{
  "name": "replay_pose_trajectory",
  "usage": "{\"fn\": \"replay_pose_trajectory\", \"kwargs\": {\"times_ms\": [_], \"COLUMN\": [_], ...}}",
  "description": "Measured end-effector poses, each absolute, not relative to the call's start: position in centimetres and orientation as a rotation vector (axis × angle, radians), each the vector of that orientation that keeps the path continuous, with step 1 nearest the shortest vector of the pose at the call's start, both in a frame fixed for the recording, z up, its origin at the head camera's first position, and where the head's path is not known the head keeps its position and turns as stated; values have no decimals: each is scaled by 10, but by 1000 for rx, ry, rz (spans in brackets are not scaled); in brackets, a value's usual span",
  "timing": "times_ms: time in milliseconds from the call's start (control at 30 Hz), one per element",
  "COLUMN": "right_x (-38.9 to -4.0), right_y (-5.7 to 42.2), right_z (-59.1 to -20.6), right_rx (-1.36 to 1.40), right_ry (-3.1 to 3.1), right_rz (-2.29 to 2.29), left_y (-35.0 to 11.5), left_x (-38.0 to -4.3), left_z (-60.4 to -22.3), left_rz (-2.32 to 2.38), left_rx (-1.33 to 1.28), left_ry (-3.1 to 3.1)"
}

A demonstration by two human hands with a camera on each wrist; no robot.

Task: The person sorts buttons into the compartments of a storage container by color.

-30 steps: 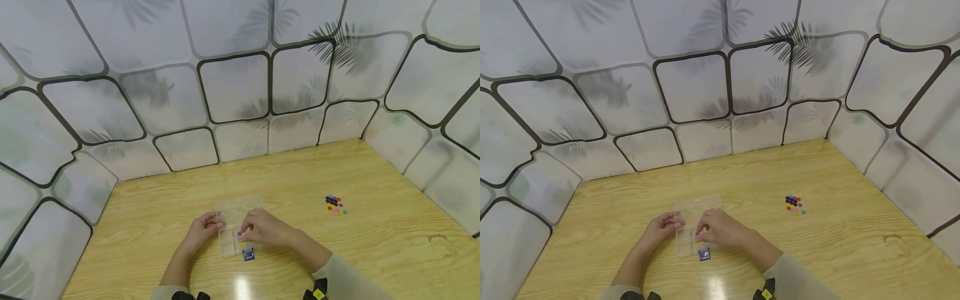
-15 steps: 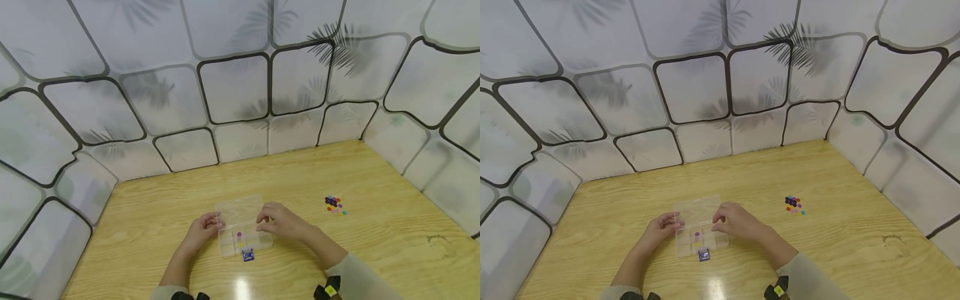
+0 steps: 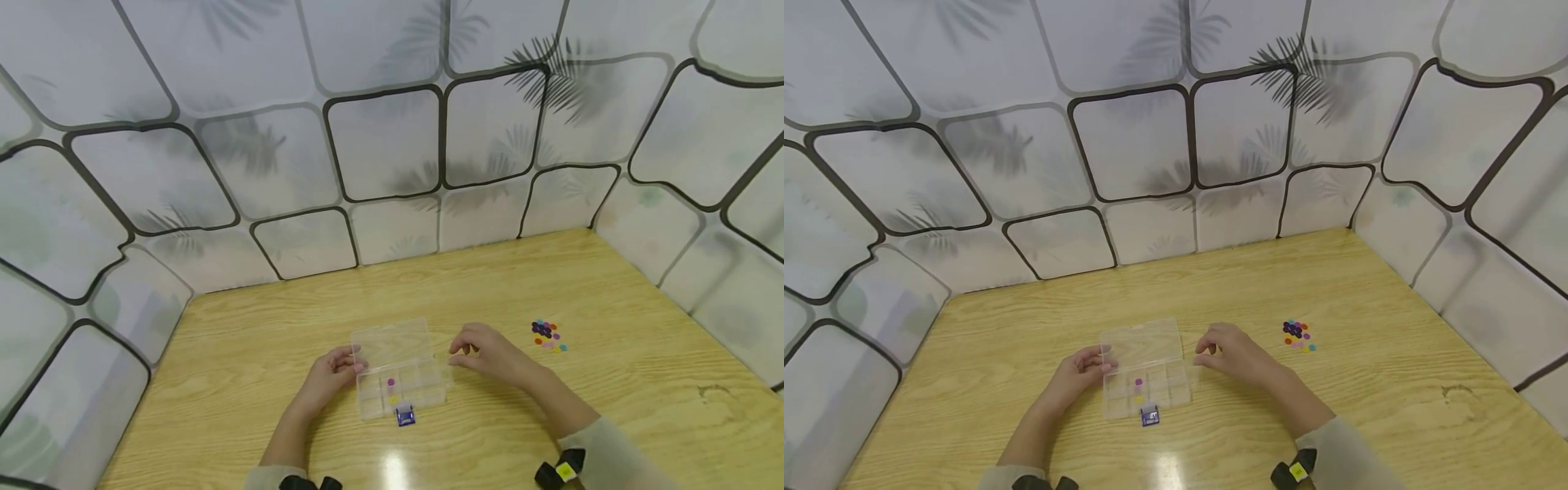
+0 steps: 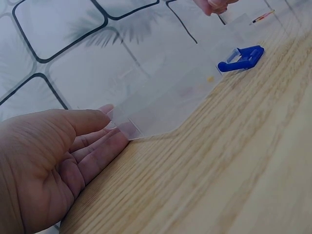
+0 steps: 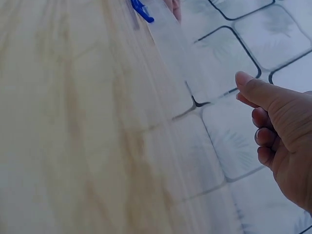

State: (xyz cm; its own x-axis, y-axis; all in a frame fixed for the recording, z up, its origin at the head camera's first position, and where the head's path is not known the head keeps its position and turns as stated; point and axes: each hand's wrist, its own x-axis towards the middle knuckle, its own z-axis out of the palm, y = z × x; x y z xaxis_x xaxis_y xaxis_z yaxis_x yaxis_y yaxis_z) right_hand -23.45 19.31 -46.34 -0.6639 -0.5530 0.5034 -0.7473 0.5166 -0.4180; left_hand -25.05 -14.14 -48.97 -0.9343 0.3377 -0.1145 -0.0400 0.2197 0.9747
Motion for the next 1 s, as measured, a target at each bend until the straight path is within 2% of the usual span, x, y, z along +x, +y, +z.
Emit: {"fn": "replay_pose_trajectory", "kwargs": {"times_ms": [233, 1000], "right_x": [-234, -212], "right_y": [213, 292], "right_z": [-466, -455], "right_rx": [991, 429], "right_ry": [-2456, -2685], "right_rz": [886, 960], "left_y": [-140, -139], "left_x": [-250, -251], "left_z": [-491, -491], "left_rz": [1771, 1763], "left_rx": [254, 263], "left_ry": [2202, 2212]}}
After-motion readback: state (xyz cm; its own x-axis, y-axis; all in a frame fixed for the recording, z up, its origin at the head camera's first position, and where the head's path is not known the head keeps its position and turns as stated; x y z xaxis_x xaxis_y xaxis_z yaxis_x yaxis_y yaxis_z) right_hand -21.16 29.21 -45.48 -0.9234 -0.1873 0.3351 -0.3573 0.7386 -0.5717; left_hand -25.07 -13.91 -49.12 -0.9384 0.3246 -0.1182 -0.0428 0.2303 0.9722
